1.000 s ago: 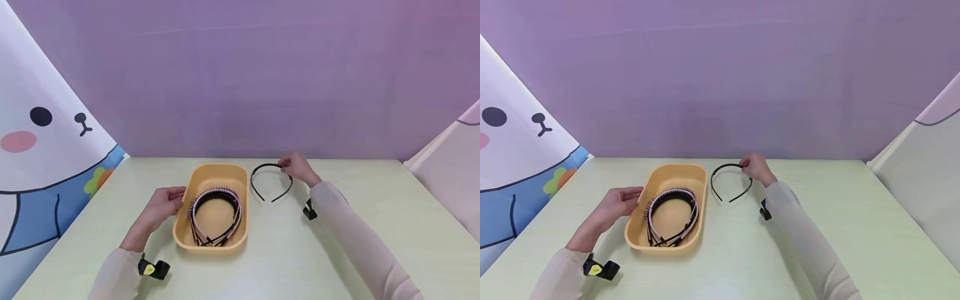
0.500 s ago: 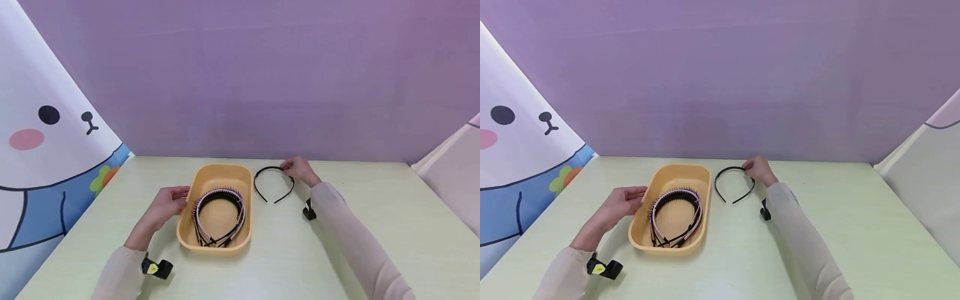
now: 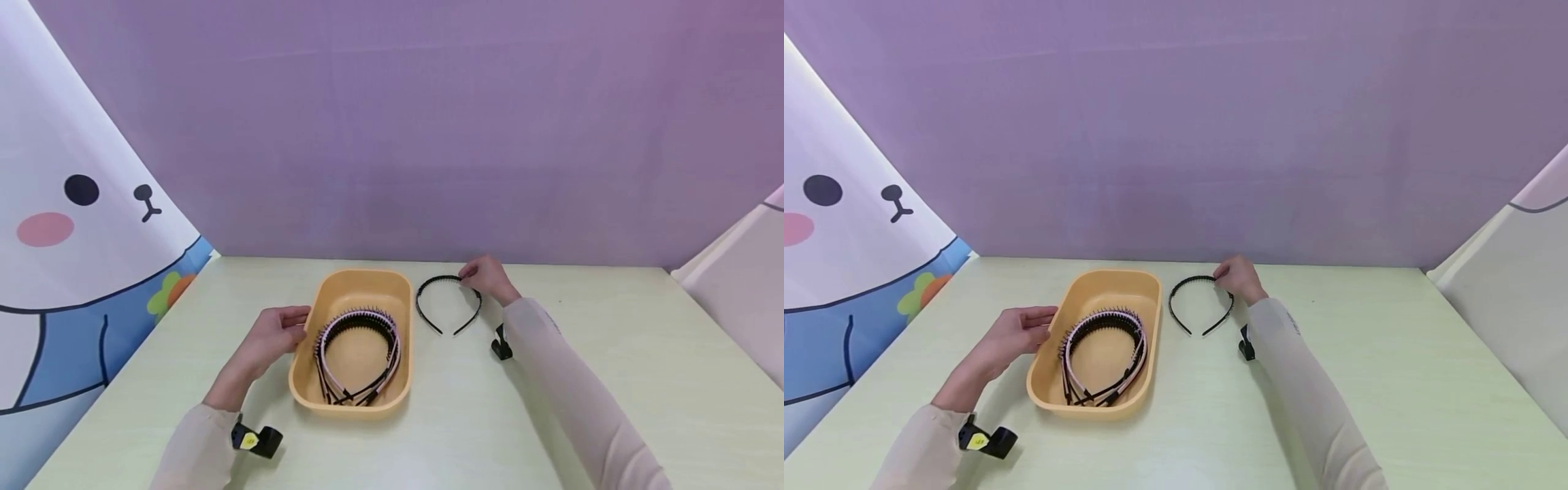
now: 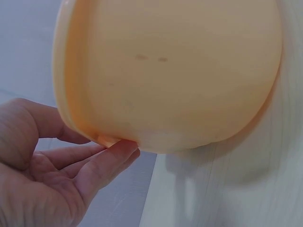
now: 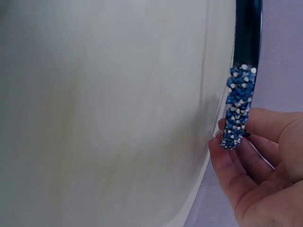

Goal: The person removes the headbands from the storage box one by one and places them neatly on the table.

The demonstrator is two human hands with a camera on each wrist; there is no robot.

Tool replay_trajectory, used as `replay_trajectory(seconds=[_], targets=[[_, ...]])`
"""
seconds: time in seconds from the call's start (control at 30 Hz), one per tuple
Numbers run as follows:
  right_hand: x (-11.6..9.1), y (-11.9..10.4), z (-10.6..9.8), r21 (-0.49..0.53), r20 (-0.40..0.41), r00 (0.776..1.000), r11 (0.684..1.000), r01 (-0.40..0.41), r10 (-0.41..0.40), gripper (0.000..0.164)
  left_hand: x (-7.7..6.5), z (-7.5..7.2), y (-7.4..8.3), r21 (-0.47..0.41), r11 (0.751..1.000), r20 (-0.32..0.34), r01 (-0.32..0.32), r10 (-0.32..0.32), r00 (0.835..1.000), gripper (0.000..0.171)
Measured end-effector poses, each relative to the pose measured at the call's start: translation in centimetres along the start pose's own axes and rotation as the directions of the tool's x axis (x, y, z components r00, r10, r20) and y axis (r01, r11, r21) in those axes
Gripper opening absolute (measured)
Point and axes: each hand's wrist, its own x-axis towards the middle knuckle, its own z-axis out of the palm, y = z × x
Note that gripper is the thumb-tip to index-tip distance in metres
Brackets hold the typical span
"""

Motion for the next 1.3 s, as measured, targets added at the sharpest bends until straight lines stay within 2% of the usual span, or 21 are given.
replay_trajectory(seconds=[0.53, 0.77, 0.93, 1.13, 1.23, 1.3], targets=[[0.3, 0.0, 0.1, 0.001, 0.013, 0.998, 0.999, -0.054, 0.054, 0.021, 0.3, 0.0, -0.2, 0.0, 1.0, 0.003, -0.008, 0.008, 1.0, 0.051], [0.4, 0.2, 0.1, -0.02, 0.013, 0.999, 0.999, -0.042, 0.042, 0.022, 0.1, 0.0, 0.2, 0.011, 1.0, 0.003, -0.01, 0.01, 1.0, 0.052], [0.4, 0.2, -0.2, -0.03, 0.039, 0.998, 0.999, -0.039, 0.041, 0.023, 0.2, 0.0, 0.2, 0.014, 1.0, -0.001, -0.014, 0.014, 1.0, 0.052], [0.3, 0.0, -1.1, -0.029, 0.071, 0.994, 0.997, -0.075, 0.077, 0.025, 0.5, -0.1, 0.2, 0.037, 0.999, -0.015, -0.011, 0.012, 1.0, 0.051], [0.5, 0.4, -1.5, -0.014, 0.076, 0.994, 0.997, -0.073, 0.074, 0.024, 0.6, -0.2, 0.2, 0.048, 0.999, -0.027, -0.003, 0.004, 1.0, 0.05], [1.0, 1.3, -1.5, 0.01, 0.058, 0.998, 1.0, -0.03, 0.029, 0.021, 0.6, -0.2, 0.2, 0.055, 0.998, -0.032, 0.001, 0.0, 0.999, 0.049]])
